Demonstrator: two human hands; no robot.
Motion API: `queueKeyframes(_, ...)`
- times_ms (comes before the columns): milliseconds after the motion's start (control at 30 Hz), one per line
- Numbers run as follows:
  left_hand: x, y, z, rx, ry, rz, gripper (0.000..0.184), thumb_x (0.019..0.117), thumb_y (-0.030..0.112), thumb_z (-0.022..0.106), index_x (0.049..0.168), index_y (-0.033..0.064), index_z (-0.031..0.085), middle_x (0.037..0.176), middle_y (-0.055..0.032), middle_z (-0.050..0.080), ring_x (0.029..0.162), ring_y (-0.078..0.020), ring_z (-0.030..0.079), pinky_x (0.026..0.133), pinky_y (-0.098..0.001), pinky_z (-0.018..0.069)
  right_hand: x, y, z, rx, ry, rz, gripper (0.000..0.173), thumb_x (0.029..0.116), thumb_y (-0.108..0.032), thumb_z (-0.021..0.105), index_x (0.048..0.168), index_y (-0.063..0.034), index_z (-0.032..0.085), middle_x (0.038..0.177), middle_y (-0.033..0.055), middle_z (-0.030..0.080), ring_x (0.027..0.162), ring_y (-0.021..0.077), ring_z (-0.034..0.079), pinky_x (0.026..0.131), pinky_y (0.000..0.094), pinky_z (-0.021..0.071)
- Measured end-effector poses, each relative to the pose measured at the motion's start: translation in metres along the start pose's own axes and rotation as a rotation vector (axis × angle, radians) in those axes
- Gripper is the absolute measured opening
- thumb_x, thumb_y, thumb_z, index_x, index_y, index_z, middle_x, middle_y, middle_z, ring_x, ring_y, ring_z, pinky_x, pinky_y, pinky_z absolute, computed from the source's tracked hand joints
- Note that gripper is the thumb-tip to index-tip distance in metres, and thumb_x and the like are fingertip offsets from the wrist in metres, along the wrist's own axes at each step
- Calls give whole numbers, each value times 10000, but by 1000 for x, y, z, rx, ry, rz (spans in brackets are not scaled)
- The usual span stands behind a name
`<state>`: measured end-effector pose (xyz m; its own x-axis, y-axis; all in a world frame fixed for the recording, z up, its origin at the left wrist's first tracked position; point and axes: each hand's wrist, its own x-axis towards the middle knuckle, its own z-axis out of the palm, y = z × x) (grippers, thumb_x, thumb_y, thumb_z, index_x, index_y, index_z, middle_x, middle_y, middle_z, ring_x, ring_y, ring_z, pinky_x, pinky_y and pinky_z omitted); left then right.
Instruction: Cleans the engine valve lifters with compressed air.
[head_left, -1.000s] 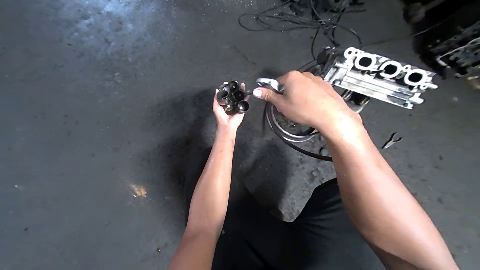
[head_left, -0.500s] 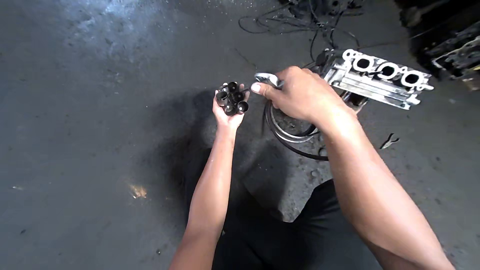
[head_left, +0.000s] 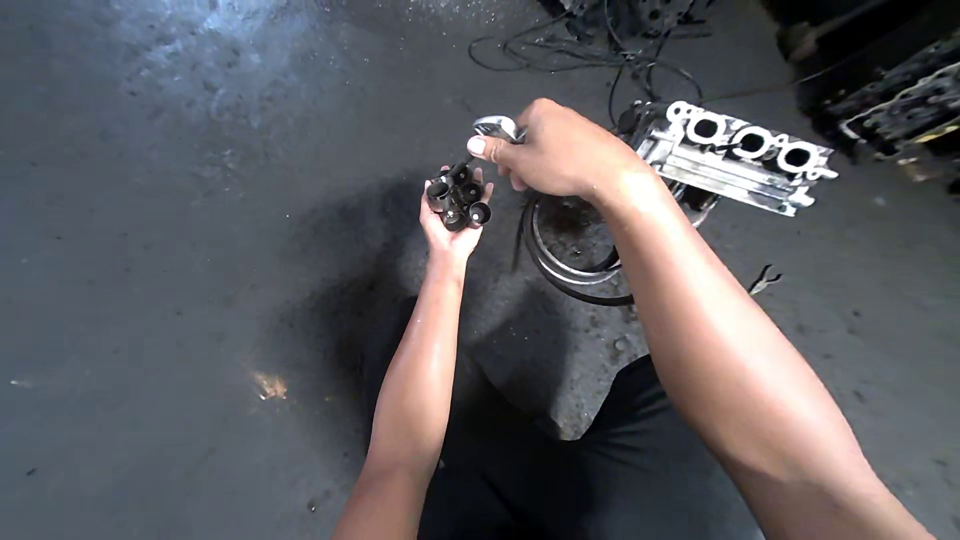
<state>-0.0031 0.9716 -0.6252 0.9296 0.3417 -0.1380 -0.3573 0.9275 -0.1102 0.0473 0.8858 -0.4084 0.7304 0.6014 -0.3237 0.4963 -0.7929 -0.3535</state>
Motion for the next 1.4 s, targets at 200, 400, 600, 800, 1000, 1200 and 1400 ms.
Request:
queueKeyframes(200, 4, 2, -4, -1, 4, 22, 526, 1042, 544, 324, 1205, 110, 574, 1163, -162, 658, 1078, -339, 668, 908, -552, 558, 6, -13, -12, -59, 11, 21, 615, 985, -681, 486, 860, -110, 677, 767, 66, 680, 720, 255, 677, 662, 558, 526)
queueKeyframes(400, 4, 6, -4, 20, -5, 10, 526, 1037, 559, 315, 1150, 142, 615, 1059, -118, 697, 973, -280, 704, 825, -476, 599, -29, 13, 12, -14, 49, -45, 629, 977, -707, 462, 778, -142, 653, 641, 55, 604, 603, 263, 617, 554, 551, 492)
queueKeyframes(600, 0, 4, -9, 78, -38, -28, 536, 1013, 633, 351, 1221, 222, 624, 1171, -55, 689, 1028, -193, 698, 843, -364, 596, -39, 25, 37, 28, 129, -35, 582, 978, -683, 490, 784, -164, 669, 614, 31, 587, 568, 228, 601, 526, 505, 487)
queueKeyframes(800, -2, 0, -7, 16, -26, -35, 535, 1028, 597, 345, 1213, 177, 620, 1161, -100, 681, 1039, -255, 691, 872, -432, 590, -38, 33, 40, 88, 160, -9, 579, 979, -688, 482, 811, -172, 684, 624, 18, 598, 572, 212, 608, 530, 498, 495)
queueKeyframes(1000, -5, -1, -3, 60, -17, -24, 548, 1038, 563, 335, 1219, 122, 606, 1192, -131, 666, 1114, -292, 667, 947, -502, 560, 5, 7, 2, 53, 43, -13, 637, 986, -688, 469, 815, -116, 689, 728, 66, 675, 695, 271, 670, 649, 591, 527)
queueKeyframes(1200, -6, -4, 0, 60, -9, -27, 585, 1036, 583, 312, 1271, 109, 561, 1278, -156, 632, 1189, -325, 632, 988, -523, 531, 29, -27, -30, -60, -123, 61, 572, 1014, -616, 500, 849, -99, 682, 673, 8, 626, 524, 112, 497, 513, 331, 397)
queueKeyframes(1400, -12, -5, 3, 91, 24, -28, 570, 1039, 593, 334, 1290, 132, 555, 1319, -139, 613, 1260, -317, 595, 1053, -525, 496, 41, -33, -41, -96, -193, 81, 536, 1010, -609, 510, 930, -108, 683, 693, -2, 645, 510, 93, 481, 506, 297, 386)
